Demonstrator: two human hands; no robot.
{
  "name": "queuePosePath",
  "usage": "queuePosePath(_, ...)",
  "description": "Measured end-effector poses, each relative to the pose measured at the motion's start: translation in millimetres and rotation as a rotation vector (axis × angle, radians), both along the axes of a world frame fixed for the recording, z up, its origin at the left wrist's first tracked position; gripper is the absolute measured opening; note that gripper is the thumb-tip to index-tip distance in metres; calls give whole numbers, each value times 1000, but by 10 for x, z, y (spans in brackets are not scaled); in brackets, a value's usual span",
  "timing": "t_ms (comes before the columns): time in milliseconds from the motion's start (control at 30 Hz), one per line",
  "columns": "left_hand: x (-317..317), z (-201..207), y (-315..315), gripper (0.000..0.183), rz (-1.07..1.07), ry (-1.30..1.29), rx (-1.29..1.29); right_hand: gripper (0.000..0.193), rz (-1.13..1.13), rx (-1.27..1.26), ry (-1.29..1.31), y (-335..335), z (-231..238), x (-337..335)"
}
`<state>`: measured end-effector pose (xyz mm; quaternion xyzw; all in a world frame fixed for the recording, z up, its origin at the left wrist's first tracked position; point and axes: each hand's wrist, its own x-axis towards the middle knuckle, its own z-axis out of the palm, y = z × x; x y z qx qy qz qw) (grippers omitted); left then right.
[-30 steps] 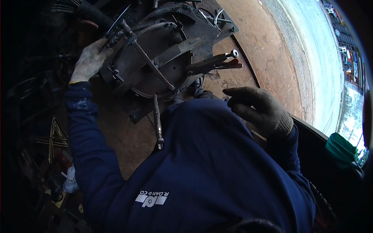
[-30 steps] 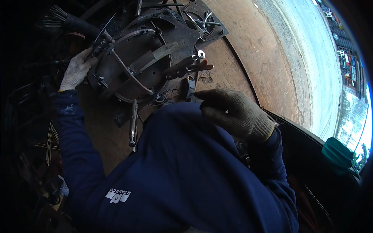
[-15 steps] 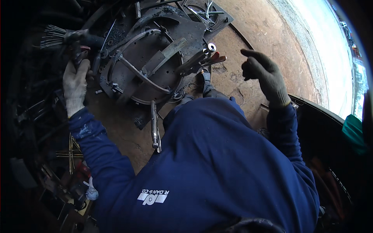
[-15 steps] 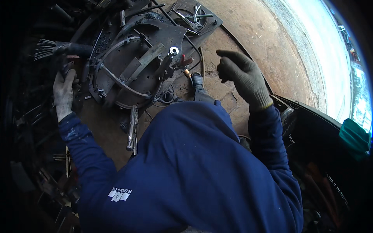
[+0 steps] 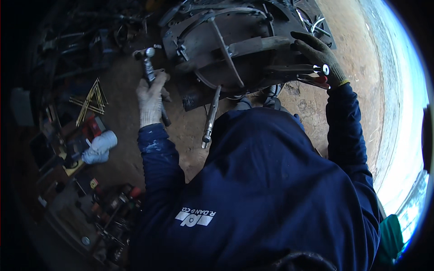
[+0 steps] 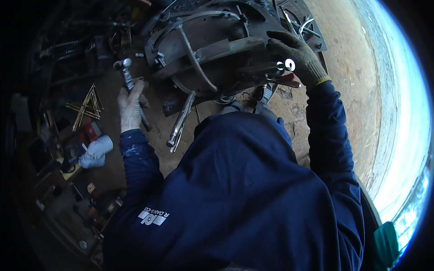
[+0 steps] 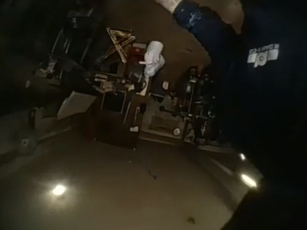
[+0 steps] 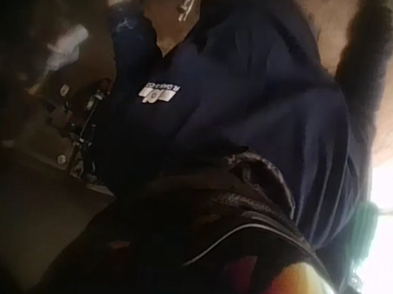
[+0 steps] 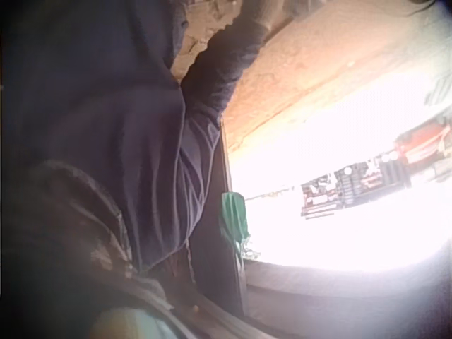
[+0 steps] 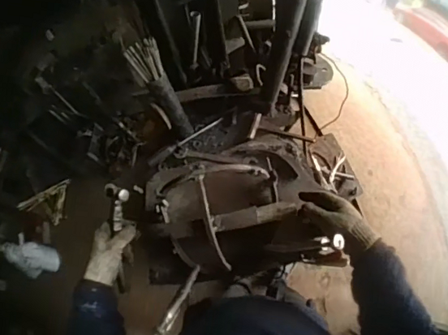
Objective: The person hammers a metal frame on a workbench, uses locking pliers to secure a component, and adjusts various metal pieces by hand.
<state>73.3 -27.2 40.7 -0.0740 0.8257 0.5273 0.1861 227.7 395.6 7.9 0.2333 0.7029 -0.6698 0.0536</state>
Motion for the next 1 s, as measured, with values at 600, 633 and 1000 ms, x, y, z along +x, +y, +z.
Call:
queuePosePath(600, 80, -352, 284, 30, 78, -60, 113, 42, 346, 289, 234, 208, -421, -214)
queuePosePath(633, 88, -346, 288, 29, 86, -73, 145, 43, 280, 203, 167, 157, -390, -204)
queuePosePath(1000, 140, -326, 280, 30, 99, -80, 302, 33, -13, -84, -6, -152, -101, -176)
